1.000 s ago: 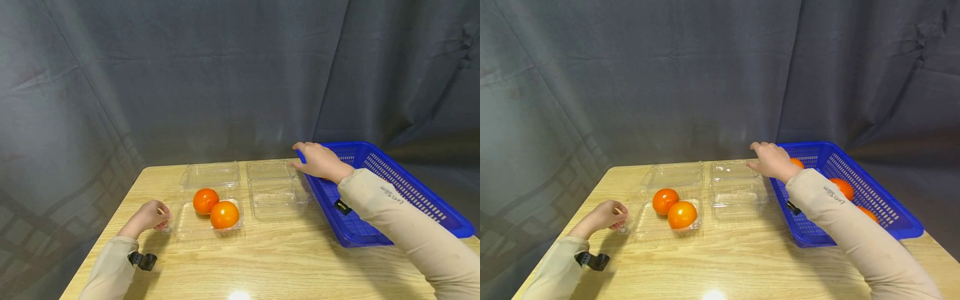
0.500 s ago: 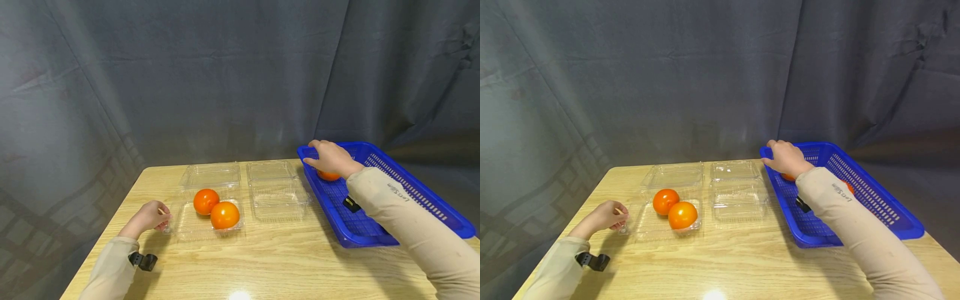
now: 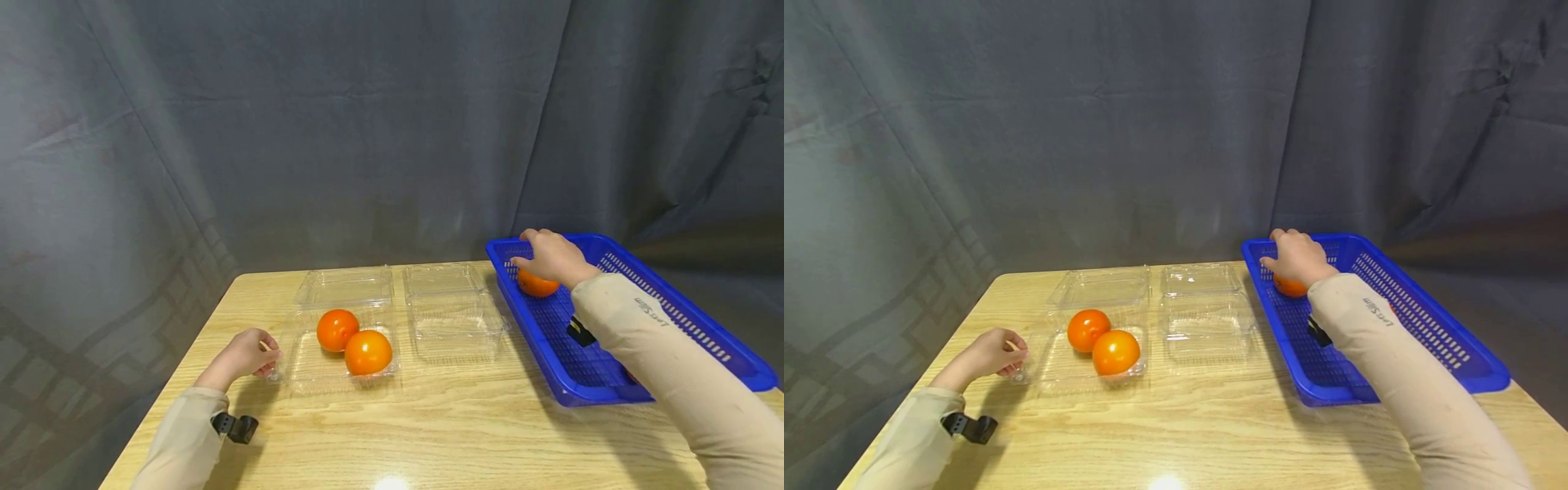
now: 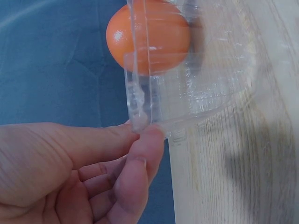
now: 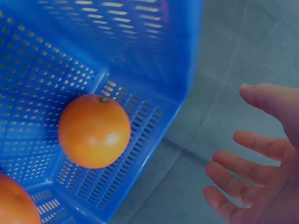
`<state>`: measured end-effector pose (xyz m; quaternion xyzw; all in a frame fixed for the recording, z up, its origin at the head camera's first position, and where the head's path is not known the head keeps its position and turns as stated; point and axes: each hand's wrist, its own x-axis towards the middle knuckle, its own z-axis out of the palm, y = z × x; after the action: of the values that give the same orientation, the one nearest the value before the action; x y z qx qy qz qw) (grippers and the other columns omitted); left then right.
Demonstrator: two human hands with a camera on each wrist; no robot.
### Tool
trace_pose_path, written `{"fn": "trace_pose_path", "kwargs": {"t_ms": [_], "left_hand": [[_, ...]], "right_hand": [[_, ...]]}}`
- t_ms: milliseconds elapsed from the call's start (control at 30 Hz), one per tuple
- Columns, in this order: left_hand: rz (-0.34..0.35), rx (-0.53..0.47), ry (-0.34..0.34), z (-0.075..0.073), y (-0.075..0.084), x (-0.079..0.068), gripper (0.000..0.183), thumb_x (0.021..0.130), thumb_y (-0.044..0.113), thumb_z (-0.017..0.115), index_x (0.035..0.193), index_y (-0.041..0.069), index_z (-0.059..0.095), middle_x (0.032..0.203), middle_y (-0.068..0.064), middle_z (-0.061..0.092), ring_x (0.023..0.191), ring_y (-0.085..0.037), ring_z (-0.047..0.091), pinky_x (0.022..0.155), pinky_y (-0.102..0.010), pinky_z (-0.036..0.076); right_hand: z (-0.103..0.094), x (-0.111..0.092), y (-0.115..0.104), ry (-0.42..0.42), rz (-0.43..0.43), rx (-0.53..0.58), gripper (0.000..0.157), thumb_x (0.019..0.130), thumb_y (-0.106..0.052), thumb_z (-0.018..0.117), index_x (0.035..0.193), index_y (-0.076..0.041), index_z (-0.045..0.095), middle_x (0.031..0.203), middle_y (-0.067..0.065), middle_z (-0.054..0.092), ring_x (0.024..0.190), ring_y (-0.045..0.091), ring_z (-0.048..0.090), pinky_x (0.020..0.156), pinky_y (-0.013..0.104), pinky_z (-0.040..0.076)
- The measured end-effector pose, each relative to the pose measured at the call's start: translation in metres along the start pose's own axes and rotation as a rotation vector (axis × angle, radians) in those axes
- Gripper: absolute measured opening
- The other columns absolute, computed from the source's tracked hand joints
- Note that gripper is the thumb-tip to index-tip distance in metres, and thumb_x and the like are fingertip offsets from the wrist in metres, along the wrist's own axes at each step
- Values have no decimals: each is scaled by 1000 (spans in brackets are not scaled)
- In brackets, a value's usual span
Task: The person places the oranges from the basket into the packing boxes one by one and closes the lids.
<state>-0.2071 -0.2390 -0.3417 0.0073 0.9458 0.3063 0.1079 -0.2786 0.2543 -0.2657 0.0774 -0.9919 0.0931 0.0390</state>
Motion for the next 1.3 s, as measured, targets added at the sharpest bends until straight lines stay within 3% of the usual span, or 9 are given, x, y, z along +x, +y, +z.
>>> {"fn": "trace_pose_path", "kwargs": {"t_ms": [333, 567, 800, 1300], "left_hand": [[-4, 2, 3, 1, 0, 2, 17, 89, 5, 58, 95, -12, 56, 69, -11, 63, 55, -13, 58, 54, -29, 54], [31, -22, -28, 0, -6, 6, 19, 89, 6, 60, 93, -12, 55, 66, -10, 62, 54, -13, 59, 52, -27, 53], [-18, -14, 1, 0, 2, 0, 17, 89, 5, 58, 95, -11, 55, 68, -11, 62, 55, -12, 58, 54, -29, 54], [-11, -3, 10, 1, 1, 0, 17, 90, 4, 57, 96, -12, 56, 69, -11, 63, 55, -11, 59, 55, -29, 54]], "right_hand": [[7, 6, 13, 5, 15, -20, 59, 87, -29, 62, 128, 9, 43, 122, 37, 48, 108, 52, 49, 90, 61, 43], [11, 10, 22, -28, 36, -19, 60, 86, -29, 62, 129, 7, 43, 125, 37, 44, 109, 53, 47, 88, 62, 43], [16, 12, 27, -40, 64, -27, 61, 85, -29, 62, 130, 6, 42, 127, 38, 41, 110, 56, 45, 85, 64, 43], [28, 17, 41, -96, 127, -35, 67, 86, -28, 62, 132, 12, 35, 127, 40, 40, 113, 56, 43, 89, 65, 41]]}}
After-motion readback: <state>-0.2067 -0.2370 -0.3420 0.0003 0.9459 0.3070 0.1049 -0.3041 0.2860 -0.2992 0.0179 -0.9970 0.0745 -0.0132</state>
